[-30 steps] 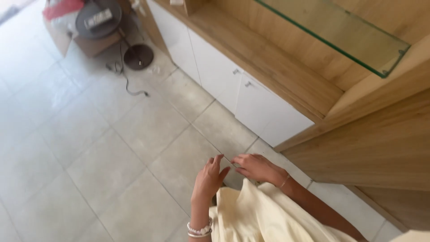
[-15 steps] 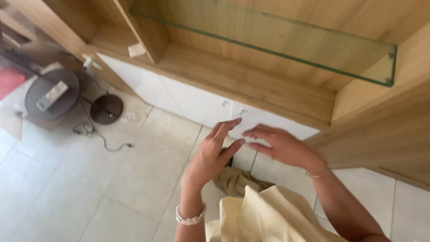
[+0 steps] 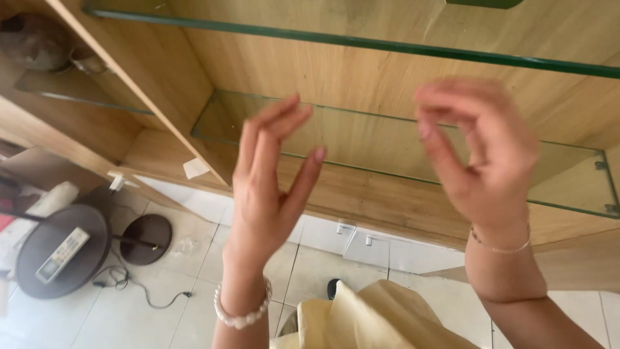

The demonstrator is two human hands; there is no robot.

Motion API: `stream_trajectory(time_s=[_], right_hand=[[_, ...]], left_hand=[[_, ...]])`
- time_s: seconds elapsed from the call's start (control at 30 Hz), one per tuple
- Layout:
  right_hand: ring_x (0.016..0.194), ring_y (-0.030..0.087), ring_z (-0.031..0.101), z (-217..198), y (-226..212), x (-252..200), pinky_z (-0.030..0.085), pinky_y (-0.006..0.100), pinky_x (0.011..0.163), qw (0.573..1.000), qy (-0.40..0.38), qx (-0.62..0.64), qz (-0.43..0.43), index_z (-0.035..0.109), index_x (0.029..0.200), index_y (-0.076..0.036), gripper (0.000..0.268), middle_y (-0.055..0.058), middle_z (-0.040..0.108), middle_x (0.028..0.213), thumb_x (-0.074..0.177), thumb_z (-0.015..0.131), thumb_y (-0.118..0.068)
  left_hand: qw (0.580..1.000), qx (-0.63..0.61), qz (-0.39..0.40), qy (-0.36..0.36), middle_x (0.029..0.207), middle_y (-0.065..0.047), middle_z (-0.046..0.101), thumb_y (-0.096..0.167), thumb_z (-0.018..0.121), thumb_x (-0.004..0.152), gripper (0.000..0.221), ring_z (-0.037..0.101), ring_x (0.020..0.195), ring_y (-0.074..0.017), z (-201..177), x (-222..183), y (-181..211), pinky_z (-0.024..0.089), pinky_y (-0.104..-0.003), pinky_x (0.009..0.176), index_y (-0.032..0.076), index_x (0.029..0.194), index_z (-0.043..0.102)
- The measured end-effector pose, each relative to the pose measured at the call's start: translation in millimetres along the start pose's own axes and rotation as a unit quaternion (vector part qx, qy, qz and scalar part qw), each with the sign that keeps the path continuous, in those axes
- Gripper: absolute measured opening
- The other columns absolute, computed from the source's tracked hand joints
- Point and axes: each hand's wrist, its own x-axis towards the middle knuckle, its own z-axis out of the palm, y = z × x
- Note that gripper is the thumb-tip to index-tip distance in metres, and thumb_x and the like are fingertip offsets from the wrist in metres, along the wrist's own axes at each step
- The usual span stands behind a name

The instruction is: Organizes small green patterned boxes from a shelf into a grid on a table.

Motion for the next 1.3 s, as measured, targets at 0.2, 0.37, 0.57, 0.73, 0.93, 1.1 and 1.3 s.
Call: stream_trajectory(time_s=[0.2,0.37,0.57,0.73,0.93,1.1,1.3], right_hand=[[0.124,0.021,0.064,20,27,62,0.062,0.030,0.104,0.992,0.045,-0.108,-0.042,0.056,0.133,0.008,0.028,0.017,0.059,0.132,0.108,0.064,0.018],[0.112,0.024,0.072,44,44,100,0.066,0.032,0.091,0.967,0.076,-0.236,-0.058,0.060,0.124,0.008,0.024,0.018,0.068,0.119,0.102,0.066,0.015],[0.093,0.023,0.077,67,59,109,0.065,0.030,0.083,0.959,0.091,-0.266,-0.024,0.062,0.120,0.009,0.018,0.016,0.072,0.100,0.103,0.062,0.013],[0.079,0.019,0.073,77,59,100,0.058,0.029,0.072,0.910,0.152,-0.385,0.021,0.067,0.110,0.006,0.002,0.016,0.072,0.096,0.110,0.067,0.008],[0.090,0.013,0.073,93,-5,67,0.060,0.027,0.077,0.889,0.230,-0.395,-0.011,0.067,0.119,0.009,0.012,0.013,0.075,0.105,0.109,0.064,0.014],[0.071,0.009,0.059,111,-60,37,0.043,0.022,0.058,0.831,0.279,-0.475,0.072,0.072,0.120,0.009,0.014,0.012,0.073,0.090,0.107,0.071,0.011],[0.078,0.009,0.067,127,-102,-16,0.057,0.021,0.071,0.768,0.324,-0.530,0.156,0.071,0.117,0.006,0.015,0.011,0.074,0.097,0.102,0.071,0.007]], left_hand=[[0.990,0.029,0.140,0.016,0.133,-0.015,0.062,0.007,0.070,0.112,0.032,0.064,0.125,-0.0325,-6,106,-46,0.056,-0.038,0.103,0.002,0.137,0.052],[0.984,0.109,0.139,-0.035,0.121,-0.021,0.064,0.021,0.071,0.110,0.035,0.068,0.101,-0.0417,19,168,-92,0.057,-0.047,0.080,0.001,0.132,0.053],[0.985,0.031,0.148,-0.083,0.118,-0.020,0.065,0.025,0.073,0.102,0.052,0.070,0.090,-0.0431,34,175,-108,0.058,-0.050,0.068,0.003,0.140,0.045],[0.979,0.018,0.199,-0.047,0.130,-0.019,0.065,0.023,0.072,0.103,0.060,0.070,0.106,-0.0389,31,166,-115,0.060,-0.046,0.081,0.004,0.149,0.037],[0.970,-0.146,0.178,-0.076,0.139,-0.013,0.064,0.019,0.071,0.115,0.044,0.065,0.121,-0.0316,-2,131,-94,0.057,-0.040,0.098,0.007,0.148,0.045],[0.930,-0.316,0.152,-0.113,0.149,-0.014,0.056,0.014,0.071,0.115,0.037,0.060,0.134,-0.0264,-8,103,-92,0.053,-0.034,0.113,0.010,0.146,0.051],[0.849,-0.454,0.130,-0.236,0.163,-0.017,0.041,0.011,0.073,0.108,0.039,0.050,0.151,-0.0296,18,68,-85,0.048,-0.040,0.126,0.011,0.145,0.059]])
